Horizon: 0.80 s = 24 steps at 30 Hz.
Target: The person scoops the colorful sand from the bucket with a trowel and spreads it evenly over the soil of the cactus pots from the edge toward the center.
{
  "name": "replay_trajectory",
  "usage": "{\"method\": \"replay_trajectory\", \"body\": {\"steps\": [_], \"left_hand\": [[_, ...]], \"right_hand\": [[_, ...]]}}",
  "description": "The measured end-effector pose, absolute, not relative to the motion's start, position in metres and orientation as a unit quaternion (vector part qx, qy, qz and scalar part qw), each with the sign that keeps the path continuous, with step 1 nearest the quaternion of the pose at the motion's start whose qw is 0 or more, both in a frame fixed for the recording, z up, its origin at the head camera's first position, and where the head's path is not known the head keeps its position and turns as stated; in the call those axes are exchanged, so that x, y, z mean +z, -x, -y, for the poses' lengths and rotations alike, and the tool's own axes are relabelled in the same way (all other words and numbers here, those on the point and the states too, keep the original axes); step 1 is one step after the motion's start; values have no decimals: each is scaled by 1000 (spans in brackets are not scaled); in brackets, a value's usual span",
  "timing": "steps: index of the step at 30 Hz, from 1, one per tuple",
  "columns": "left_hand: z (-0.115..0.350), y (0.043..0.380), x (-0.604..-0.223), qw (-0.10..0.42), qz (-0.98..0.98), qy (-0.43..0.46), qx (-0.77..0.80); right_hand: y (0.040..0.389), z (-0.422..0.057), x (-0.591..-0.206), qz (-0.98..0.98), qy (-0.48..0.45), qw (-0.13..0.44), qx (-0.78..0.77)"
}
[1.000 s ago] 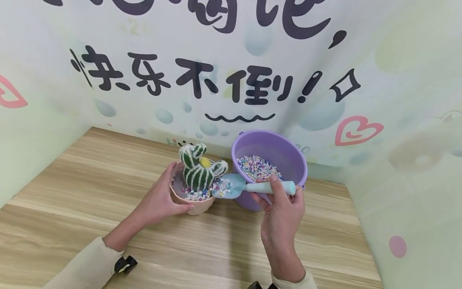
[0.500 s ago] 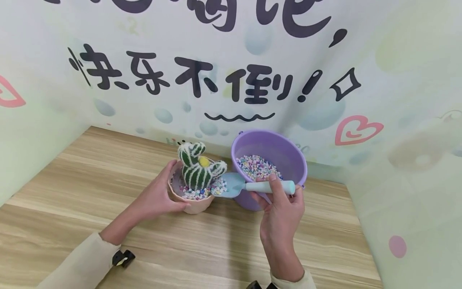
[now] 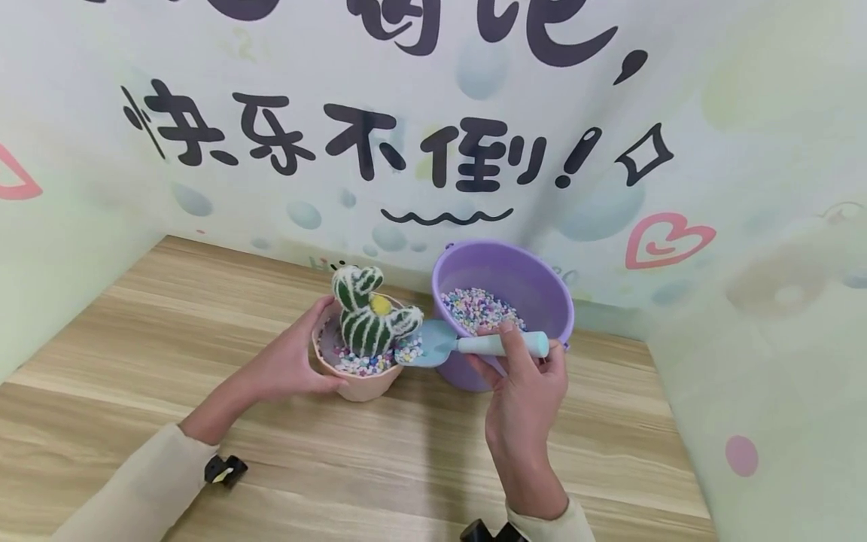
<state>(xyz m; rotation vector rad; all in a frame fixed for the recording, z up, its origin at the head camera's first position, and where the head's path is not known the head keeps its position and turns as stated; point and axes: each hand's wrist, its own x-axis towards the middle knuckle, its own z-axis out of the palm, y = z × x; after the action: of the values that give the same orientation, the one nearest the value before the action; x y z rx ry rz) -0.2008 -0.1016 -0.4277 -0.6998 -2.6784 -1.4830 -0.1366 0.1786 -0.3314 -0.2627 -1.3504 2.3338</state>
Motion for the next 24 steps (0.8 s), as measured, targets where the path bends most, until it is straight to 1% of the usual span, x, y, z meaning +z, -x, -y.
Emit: {"method": "replay_trajectory", "body": {"steps": [8, 14, 19, 24], "left_hand": [[101, 196, -422, -22, 854, 214, -473], [84, 182, -418, 11, 872, 161, -463], [73, 178, -419, 37, 878, 118, -463], [74, 178, -418, 35, 872, 119, -474]], "right_hand": [[138, -179, -329, 503, 97, 210, 833], [139, -179, -328, 502, 92, 212, 833], [139, -178, -328, 500, 95, 214, 834], [139, -177, -328, 501, 91, 214, 834]]}}
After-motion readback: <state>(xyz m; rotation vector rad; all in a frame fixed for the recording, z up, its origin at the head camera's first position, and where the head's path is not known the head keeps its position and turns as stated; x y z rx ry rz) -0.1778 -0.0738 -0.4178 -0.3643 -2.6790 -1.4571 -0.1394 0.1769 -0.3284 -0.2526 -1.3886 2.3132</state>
